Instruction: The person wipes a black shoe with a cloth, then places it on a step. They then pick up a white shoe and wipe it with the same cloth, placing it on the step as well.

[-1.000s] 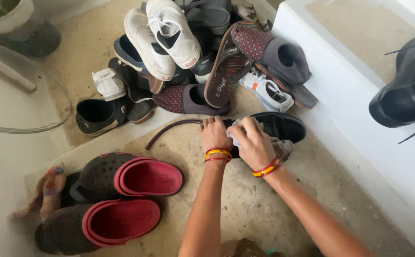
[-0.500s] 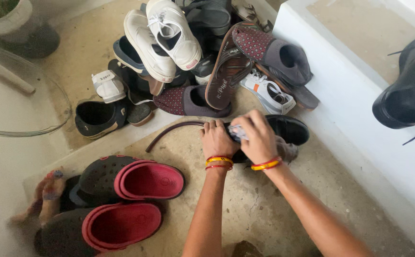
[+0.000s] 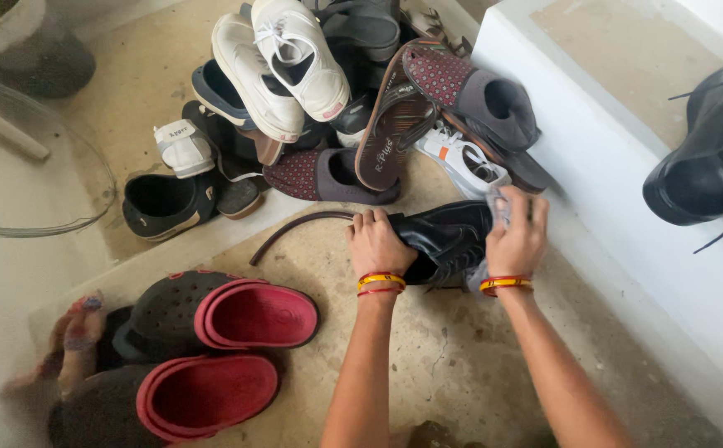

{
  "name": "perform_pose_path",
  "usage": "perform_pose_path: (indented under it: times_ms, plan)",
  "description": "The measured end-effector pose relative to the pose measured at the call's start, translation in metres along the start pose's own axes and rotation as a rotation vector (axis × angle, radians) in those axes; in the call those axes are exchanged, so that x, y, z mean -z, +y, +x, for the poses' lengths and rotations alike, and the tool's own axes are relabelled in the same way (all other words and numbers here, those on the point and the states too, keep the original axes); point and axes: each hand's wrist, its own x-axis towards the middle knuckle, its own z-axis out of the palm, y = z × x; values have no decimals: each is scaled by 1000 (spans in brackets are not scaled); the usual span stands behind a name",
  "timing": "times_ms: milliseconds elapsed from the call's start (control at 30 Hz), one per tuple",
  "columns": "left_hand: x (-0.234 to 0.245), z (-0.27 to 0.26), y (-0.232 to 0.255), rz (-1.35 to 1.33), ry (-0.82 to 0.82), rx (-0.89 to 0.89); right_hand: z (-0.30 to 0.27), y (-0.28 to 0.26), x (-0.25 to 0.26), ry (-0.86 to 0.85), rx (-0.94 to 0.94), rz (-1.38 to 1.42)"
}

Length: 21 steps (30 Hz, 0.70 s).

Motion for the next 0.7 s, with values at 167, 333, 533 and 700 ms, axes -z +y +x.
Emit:
perform_pose_path:
  times_ms: [167,333,533,700]
  plan:
    - [-1,-12,-8,-8,-6,-24,-23,49,10,115,-346,-150]
    - [-11,-12,-12,-24,46,-69,-8,19,7,160,-126,61]
    - [-8,-13,-6,-111,133,-120,16,-90,-12,-421,378,295]
    - [-7,-15,-6,-6,66,-67,32,-52,15,-352,445,170]
